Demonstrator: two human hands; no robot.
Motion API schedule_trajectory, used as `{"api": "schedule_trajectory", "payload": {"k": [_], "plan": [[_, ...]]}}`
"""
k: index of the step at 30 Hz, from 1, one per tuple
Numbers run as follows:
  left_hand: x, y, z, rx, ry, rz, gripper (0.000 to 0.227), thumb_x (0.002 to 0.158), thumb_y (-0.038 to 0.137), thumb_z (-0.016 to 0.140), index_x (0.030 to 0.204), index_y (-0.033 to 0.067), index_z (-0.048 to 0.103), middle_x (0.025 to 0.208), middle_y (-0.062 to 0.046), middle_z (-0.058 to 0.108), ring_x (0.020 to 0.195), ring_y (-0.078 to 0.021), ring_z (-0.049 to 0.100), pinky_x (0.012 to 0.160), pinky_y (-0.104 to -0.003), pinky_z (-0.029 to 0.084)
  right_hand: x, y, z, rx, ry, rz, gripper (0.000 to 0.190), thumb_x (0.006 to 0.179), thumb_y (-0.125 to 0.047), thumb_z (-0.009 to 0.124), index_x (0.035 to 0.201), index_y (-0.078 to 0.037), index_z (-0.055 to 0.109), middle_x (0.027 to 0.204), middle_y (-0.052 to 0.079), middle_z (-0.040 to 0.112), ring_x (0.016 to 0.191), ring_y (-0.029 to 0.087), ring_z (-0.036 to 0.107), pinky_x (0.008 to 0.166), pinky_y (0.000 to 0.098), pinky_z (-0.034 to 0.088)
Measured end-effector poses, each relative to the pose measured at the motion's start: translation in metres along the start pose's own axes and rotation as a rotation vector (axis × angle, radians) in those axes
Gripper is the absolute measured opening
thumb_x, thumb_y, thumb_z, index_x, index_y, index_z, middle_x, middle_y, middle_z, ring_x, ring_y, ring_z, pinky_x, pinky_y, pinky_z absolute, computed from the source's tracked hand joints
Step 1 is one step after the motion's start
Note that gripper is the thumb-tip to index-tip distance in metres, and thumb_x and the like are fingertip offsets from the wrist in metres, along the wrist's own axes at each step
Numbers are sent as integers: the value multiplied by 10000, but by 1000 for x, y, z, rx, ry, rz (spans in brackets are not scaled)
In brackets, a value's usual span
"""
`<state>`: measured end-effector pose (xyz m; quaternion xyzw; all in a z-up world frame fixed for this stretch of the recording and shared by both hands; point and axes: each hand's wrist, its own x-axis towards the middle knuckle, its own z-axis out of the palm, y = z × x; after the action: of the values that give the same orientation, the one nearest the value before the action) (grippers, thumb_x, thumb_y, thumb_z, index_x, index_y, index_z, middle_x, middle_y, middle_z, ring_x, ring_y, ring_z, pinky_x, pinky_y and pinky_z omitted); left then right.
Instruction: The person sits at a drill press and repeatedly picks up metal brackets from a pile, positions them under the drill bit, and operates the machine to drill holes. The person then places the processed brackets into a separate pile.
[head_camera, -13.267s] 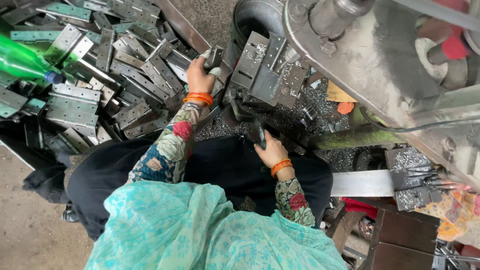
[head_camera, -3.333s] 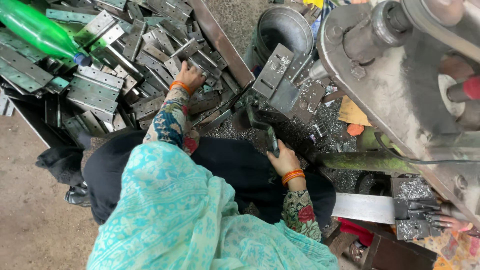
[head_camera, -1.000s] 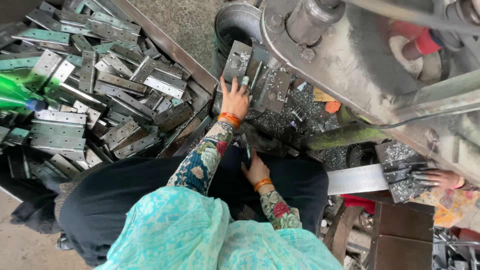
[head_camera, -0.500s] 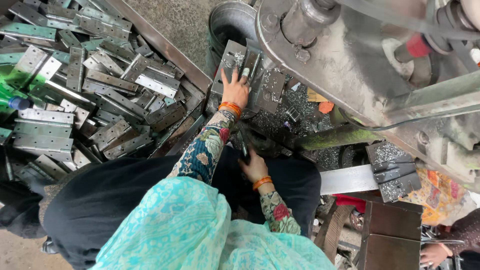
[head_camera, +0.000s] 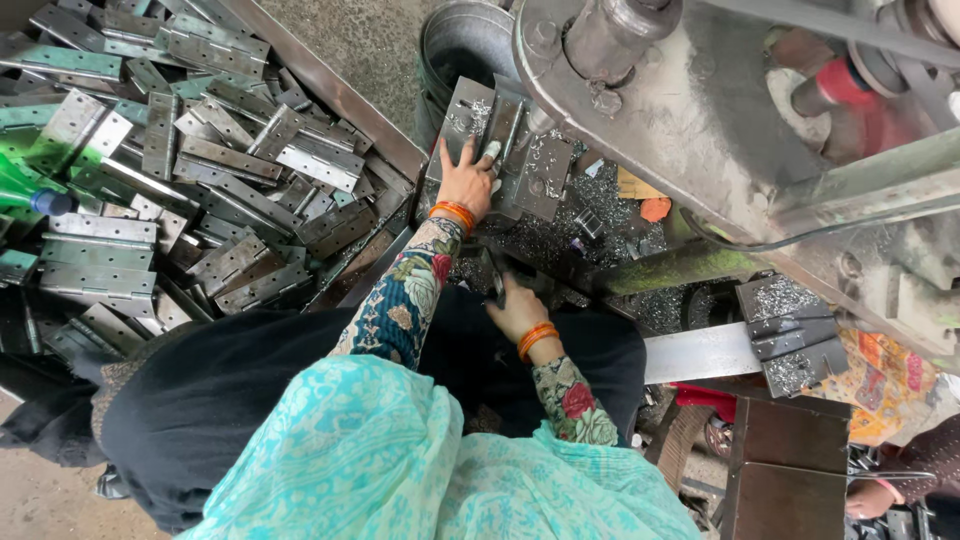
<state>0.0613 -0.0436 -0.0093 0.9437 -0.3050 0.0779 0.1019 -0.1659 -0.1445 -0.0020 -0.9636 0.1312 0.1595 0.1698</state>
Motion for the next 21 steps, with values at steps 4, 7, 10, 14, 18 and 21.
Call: {"api": "schedule_trajectory", "payload": {"k": [4,7,10,14,18,21], "plan": [[-9,4,-2,-25,1,26,359,955,286,540,1252,198,723,1480,33,545,1521,-341,216,1127,-818,20,-27,16,71,202,288,-60,747,838,-368,730,1482,-117,446,1252,242,674,1073,471,656,878,541,550],[-7,2,-9,28,-23,7,344,984,258,531,1254,185,731,1500,19,544,1544,-354,210,1135,-823,22,-22,22,80,155,165,24,803,830,-382,743,1511,-137,394,1252,238,661,1096,461,649,893,559,533],[-14,15,-3,9,-92,-1,353,1026,267,505,1292,175,717,1541,14,518,1570,-366,187,1142,-827,21,-23,22,56,104,84,20,741,846,-394,742,1459,-103,447,1242,254,665,1090,481,639,893,558,538],[6,5,-4,48,-16,-24,452,963,259,494,1383,195,647,1578,12,456,1533,-383,169,1110,-824,11,-5,6,-4,45,-6,11,692,853,-418,713,1441,-126,496,1155,266,699,1070,467,664,899,544,552],[33,-1,-13,61,-113,-56,453,980,271,470,1403,199,617,1588,24,424,1538,-370,139,1108,-820,-14,4,3,-10,-18,-26,31,672,884,-443,682,1446,-122,501,1144,252,730,1067,455,689,902,539,560],[35,2,-18,81,-115,-58,446,1000,266,460,1412,200,617,1583,20,439,1542,-365,140,1120,-818,-20,-22,11,53,94,137,-20,776,874,-429,680,1525,-122,392,1207,261,681,1036,477,664,849,564,548]]}}
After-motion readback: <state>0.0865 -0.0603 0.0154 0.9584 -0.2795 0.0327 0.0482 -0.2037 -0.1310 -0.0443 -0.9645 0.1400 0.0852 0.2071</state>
